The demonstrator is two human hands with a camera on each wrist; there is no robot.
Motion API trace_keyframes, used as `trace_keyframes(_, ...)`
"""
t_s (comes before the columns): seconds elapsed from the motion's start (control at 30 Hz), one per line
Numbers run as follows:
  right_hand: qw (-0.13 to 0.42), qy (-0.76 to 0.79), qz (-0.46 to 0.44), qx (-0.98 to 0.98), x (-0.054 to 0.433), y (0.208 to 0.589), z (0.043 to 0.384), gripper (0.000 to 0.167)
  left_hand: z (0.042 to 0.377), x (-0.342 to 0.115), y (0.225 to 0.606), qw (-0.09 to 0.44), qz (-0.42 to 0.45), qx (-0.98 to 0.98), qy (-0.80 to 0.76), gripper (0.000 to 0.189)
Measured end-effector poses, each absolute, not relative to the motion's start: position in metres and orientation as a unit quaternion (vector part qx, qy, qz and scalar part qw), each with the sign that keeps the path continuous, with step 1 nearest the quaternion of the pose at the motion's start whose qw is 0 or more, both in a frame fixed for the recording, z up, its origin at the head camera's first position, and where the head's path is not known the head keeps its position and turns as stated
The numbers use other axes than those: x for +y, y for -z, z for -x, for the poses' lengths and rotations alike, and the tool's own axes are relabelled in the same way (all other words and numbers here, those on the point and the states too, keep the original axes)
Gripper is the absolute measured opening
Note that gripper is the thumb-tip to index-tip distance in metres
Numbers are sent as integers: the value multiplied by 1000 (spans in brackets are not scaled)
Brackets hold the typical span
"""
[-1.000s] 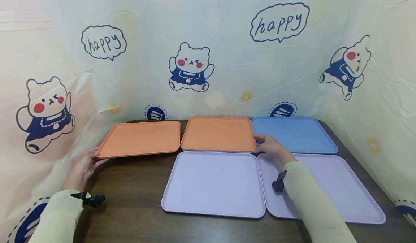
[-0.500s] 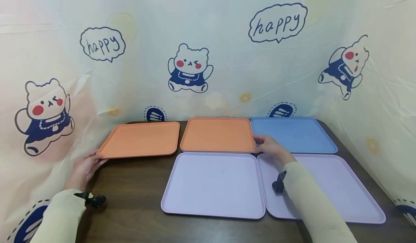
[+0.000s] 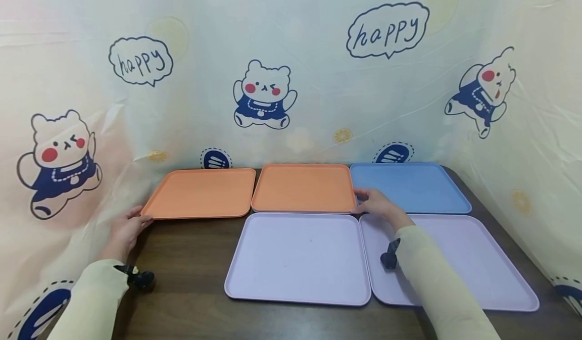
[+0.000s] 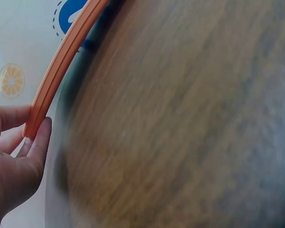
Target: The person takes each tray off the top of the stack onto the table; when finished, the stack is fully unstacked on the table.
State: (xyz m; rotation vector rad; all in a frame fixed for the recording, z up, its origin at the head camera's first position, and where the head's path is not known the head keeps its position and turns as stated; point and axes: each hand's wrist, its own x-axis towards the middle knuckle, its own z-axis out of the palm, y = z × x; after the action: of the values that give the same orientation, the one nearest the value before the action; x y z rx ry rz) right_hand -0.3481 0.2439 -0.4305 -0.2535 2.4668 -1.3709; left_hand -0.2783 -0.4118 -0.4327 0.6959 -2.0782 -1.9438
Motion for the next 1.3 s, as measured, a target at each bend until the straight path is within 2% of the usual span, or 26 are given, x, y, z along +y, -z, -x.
trace_keyframes(0.27,151,477,82,862,241,430,347,75,284,-409,434,106,-246,-786,557,59)
trace_keyframes(0.67,150,482,81,859,244,428,345,76,287,-406,434,69,-217,-802,551,65)
trace_keyframes(0.97,150,477,81,862,246,430,346,76,289,-401,437,67,-180,-817,544,70)
trace_keyframes(1.3,151,477,86,862,245,430,347,76,286,-402,438,76,-199,-793,570,70)
